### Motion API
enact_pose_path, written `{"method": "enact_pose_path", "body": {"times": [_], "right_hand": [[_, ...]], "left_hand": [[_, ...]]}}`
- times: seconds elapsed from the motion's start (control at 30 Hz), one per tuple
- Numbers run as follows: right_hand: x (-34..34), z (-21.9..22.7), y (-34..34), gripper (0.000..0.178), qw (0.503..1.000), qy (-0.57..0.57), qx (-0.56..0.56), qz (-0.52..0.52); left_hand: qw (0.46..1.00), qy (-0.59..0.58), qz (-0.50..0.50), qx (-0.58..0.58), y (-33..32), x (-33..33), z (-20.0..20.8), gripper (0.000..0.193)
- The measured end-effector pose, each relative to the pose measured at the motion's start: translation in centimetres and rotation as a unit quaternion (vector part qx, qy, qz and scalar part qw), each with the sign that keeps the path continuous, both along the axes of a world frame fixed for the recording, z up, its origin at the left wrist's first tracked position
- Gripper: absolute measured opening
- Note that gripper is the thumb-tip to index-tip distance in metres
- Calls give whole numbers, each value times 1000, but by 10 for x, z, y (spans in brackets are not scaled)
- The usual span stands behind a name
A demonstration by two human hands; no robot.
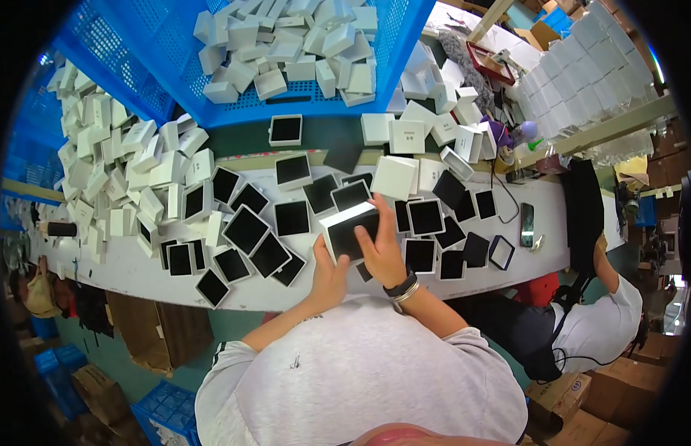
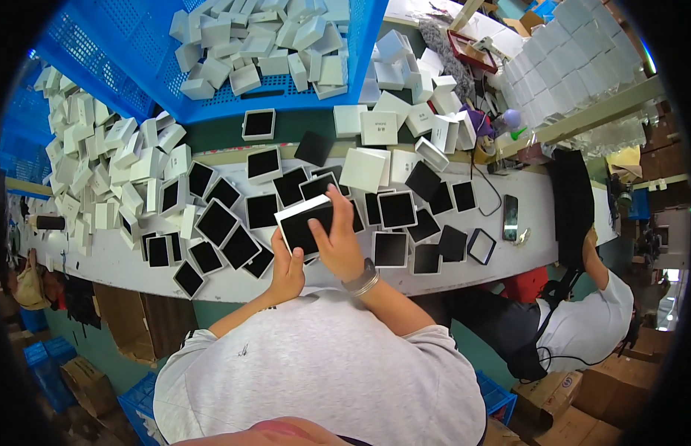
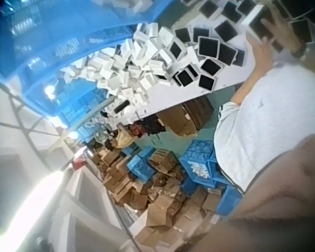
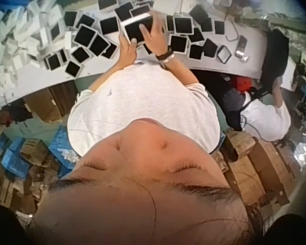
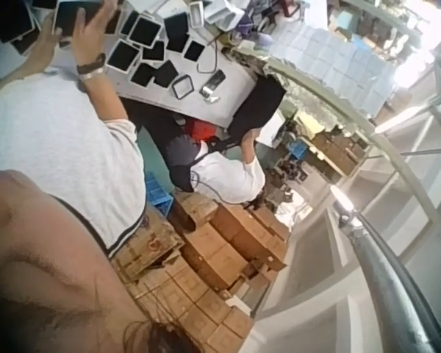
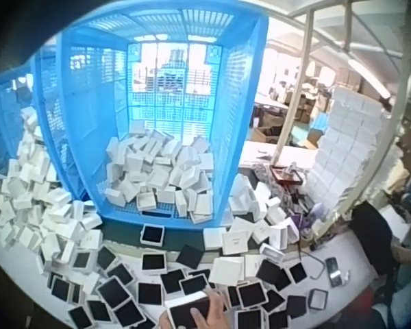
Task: Placing black protective inserts into small white product boxes and stacking them.
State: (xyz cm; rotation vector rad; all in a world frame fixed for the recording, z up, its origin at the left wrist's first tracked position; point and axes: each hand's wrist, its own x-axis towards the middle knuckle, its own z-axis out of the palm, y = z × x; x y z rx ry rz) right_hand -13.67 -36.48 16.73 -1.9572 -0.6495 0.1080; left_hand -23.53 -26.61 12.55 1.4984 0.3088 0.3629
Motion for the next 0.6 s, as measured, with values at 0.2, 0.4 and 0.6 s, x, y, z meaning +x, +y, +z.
{"method": "enact_pose_path", "body": {"times": [0.2, 0.4, 0.6], "right_hand": [[15, 6, -26, 59, 874, 407, 200, 172], [-8, -27, -21, 43, 934, 319, 118, 107], [-6, -25, -27, 54, 877, 438, -40, 193]], "left_hand": [[973, 67, -89, -202, 5, -9, 11, 47], [977, 170, 2, -127, 11, -1, 32, 32], [983, 125, 111, -74, 38, 3, 9, 21]]}}
